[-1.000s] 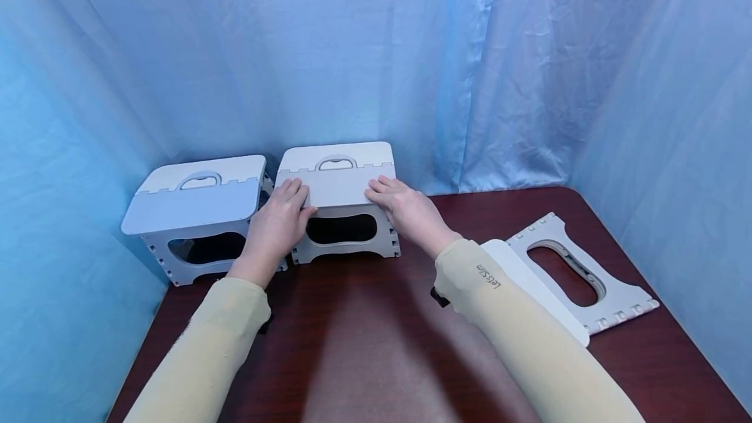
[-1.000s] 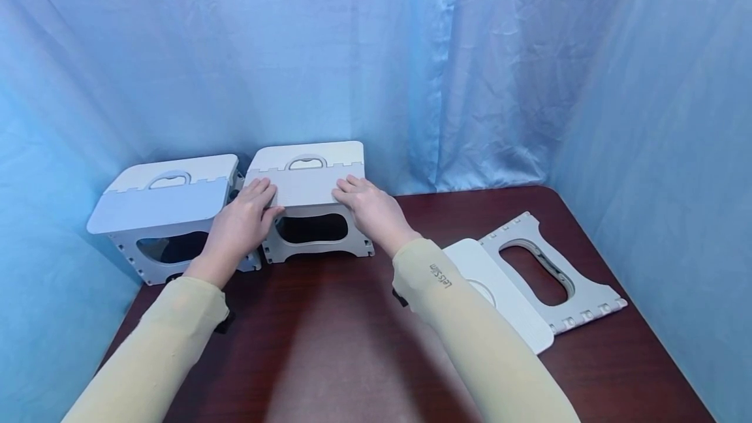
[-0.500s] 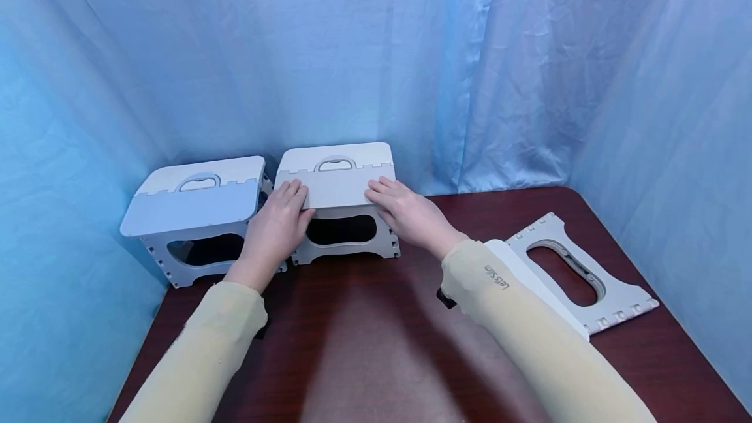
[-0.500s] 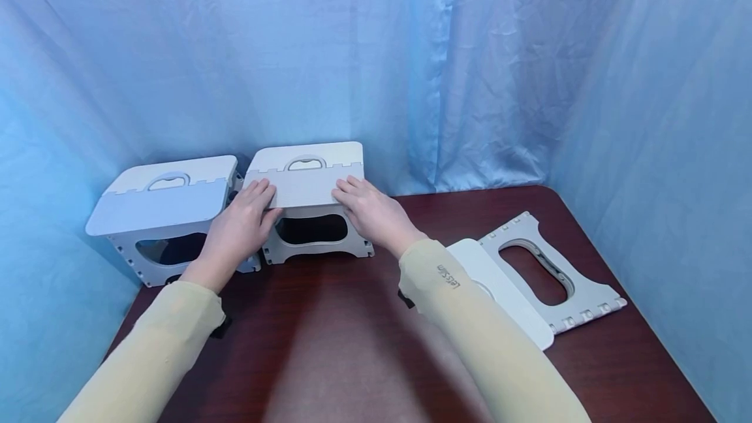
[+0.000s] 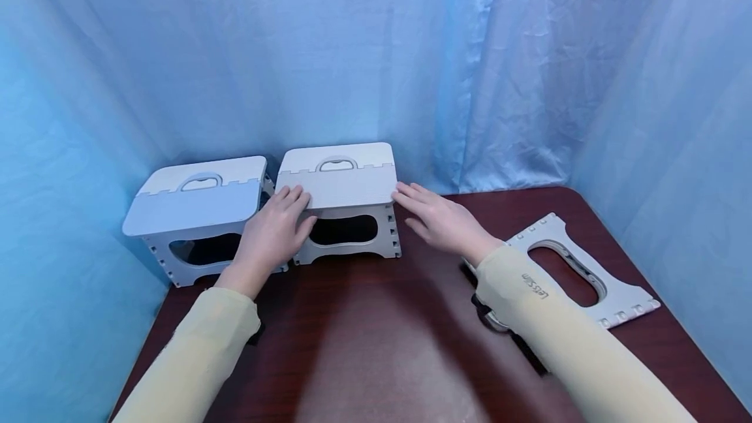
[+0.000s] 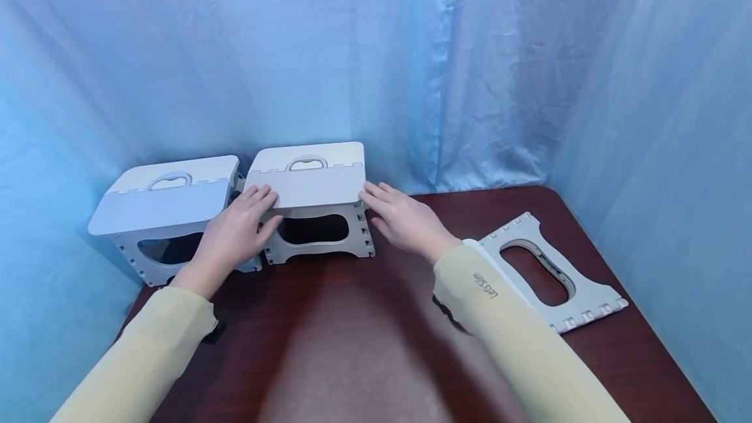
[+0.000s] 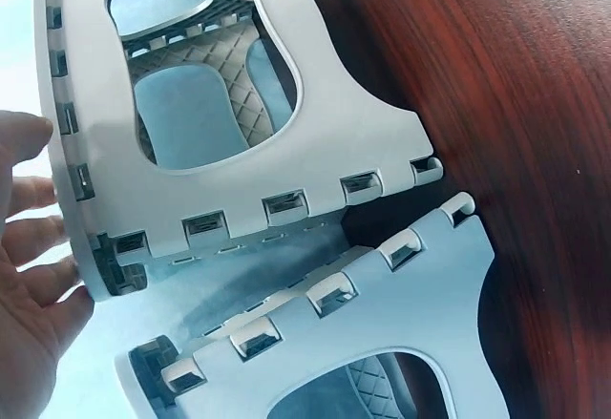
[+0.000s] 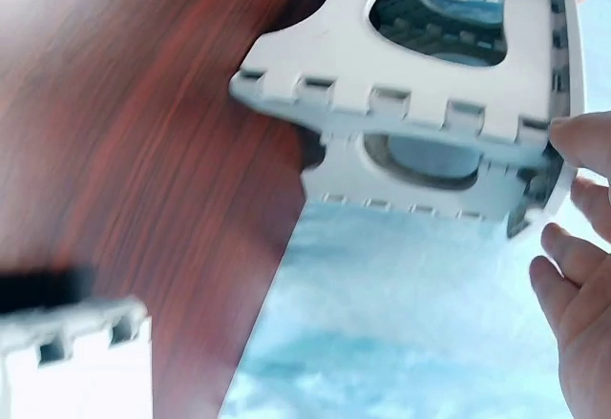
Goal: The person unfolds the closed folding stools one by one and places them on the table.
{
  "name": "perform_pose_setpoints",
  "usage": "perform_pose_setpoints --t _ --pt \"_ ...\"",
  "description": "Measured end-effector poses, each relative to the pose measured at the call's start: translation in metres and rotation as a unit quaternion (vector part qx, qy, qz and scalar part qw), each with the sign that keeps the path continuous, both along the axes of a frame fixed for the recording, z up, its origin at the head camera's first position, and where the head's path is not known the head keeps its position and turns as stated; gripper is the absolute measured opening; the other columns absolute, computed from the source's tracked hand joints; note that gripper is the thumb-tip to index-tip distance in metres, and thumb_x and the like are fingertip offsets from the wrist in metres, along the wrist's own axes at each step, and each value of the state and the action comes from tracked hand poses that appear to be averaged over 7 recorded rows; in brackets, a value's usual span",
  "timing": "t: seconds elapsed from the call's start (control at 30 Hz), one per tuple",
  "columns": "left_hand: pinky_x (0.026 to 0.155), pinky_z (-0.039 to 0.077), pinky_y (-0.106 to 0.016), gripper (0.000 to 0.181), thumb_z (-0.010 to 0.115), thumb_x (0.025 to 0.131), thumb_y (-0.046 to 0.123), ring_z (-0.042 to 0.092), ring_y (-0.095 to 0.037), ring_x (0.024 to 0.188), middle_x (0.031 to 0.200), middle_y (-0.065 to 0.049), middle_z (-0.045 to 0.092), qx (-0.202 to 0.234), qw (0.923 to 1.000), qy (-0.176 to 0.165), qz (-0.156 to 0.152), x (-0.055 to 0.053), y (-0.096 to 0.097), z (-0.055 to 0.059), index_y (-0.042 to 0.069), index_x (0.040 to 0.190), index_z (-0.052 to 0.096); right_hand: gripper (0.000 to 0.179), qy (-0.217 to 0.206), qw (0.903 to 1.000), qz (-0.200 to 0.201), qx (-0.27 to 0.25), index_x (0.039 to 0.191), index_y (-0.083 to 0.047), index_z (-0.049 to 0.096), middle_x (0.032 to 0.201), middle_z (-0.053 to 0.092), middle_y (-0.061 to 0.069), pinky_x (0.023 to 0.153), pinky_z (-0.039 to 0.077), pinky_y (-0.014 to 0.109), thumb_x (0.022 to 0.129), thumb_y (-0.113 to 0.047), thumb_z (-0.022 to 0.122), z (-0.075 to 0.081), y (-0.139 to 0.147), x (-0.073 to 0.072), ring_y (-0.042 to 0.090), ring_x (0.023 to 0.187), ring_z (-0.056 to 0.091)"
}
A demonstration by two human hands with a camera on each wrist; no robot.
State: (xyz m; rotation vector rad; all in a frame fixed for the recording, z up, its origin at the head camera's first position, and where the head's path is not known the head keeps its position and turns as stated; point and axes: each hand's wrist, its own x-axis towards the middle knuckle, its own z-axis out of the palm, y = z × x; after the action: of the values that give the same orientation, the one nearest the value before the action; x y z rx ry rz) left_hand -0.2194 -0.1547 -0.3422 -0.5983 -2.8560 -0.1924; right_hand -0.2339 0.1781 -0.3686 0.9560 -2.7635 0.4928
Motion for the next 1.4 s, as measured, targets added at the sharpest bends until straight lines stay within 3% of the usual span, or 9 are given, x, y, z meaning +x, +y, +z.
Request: perform_pose_setpoints --t 0.17,0.4,0.53,0.93,1.23,1.4 --pt "0.111 0.043 -0.056 0.048 0.064 0.101 0.027 0.047 -0.038 0.141 0.149 -0.019 0.054 0.009 0.9995 0.026 -0.013 0.011 0.001 0.001 0.003 0.143 0.058 0.059 -0.015 0.9996 -0.006 0.022 0.154 -0.014 0.048 0.160 0.043 0.010 0.109 0.046 0.054 0.099 -0.019 0.068 -0.004 0.026 0.006 0.032 0.147 0.040" --pt "0.097 0.055 -0.052 0.039 0.067 0.099 0.024 0.061 -0.034 0.127 0.133 -0.017 0.067 0.045 0.9928 0.095 -0.057 0.027 0.009 -0.004 0.003 0.132 0.067 0.059 -0.060 0.9973 -0.007 0.042 0.152 -0.012 0.049 0.156 0.047 0.014 0.108 0.045 0.057 0.097 -0.019 0.070 -0.017 0.066 0.012 0.036 0.146 0.041" --pt "0.091 0.058 -0.050 0.036 0.068 0.098 0.023 0.067 -0.031 0.118 0.123 -0.015 0.072 0.065 0.9900 0.106 -0.066 0.035 0.017 -0.008 0.004 0.129 0.069 0.062 -0.097 0.9939 -0.013 0.052 0.155 -0.014 0.046 0.158 0.045 0.012 0.110 0.043 0.058 0.098 -0.022 0.069 -0.023 0.086 0.017 0.038 0.148 0.037" --pt "0.071 0.061 -0.045 0.032 0.065 0.100 0.025 0.071 -0.026 0.099 0.104 -0.008 0.078 0.077 0.9943 0.065 -0.034 0.048 0.032 -0.025 0.011 0.129 0.071 0.070 -0.171 0.9818 -0.039 0.073 0.158 -0.012 0.039 0.159 0.039 0.023 0.108 0.040 0.066 0.098 -0.028 0.070 -0.034 0.130 0.032 0.046 0.147 0.034" --pt "0.077 0.061 -0.043 0.028 0.066 0.099 0.025 0.069 -0.024 0.097 0.105 -0.006 0.075 0.103 0.9945 0.012 -0.012 0.052 0.040 -0.040 0.010 0.122 0.074 0.078 -0.219 0.9727 -0.049 0.061 0.161 -0.018 0.032 0.164 0.025 0.026 0.103 0.043 0.065 0.095 -0.027 0.073 -0.043 0.164 0.049 0.052 0.143 0.035" --pt "0.075 0.061 -0.041 0.029 0.068 0.098 0.027 0.068 -0.021 0.090 0.102 -0.003 0.070 0.109 0.9940 -0.007 -0.001 0.055 0.044 -0.047 0.011 0.121 0.075 0.080 -0.200 0.9756 -0.050 0.077 0.160 -0.016 0.033 0.160 0.029 0.030 0.103 0.041 0.068 0.092 -0.022 0.075 -0.054 0.183 0.056 0.053 0.140 0.039"
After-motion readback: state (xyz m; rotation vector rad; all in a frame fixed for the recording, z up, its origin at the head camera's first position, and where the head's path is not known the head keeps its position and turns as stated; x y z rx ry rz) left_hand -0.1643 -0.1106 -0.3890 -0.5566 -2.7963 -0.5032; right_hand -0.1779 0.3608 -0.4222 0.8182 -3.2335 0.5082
